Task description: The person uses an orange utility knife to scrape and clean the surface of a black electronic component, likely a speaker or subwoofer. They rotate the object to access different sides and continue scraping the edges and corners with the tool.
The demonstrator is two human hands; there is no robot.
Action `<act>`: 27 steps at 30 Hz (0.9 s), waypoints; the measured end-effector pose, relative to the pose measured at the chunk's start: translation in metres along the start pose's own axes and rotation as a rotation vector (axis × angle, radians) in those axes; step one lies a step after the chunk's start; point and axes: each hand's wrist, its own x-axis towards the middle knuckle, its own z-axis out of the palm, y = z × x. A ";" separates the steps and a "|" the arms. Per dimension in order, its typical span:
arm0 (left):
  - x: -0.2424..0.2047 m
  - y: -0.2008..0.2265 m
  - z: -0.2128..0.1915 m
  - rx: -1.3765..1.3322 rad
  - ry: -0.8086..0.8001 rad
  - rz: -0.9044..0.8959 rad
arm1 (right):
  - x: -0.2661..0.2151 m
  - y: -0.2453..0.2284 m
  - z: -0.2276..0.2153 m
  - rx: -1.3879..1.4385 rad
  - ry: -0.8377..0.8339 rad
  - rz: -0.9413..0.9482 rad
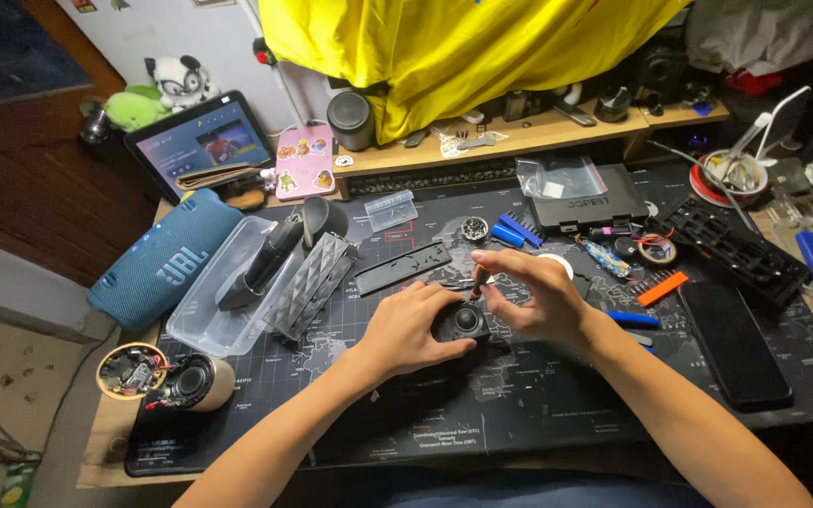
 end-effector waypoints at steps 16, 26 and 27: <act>0.000 0.002 0.000 -0.022 -0.014 0.001 | 0.003 -0.006 0.000 0.032 -0.019 0.024; 0.001 0.004 -0.002 -0.014 -0.011 -0.003 | 0.004 -0.002 -0.006 0.061 -0.068 0.025; 0.000 0.003 -0.001 -0.012 -0.012 -0.009 | 0.005 -0.003 -0.006 0.060 -0.076 0.022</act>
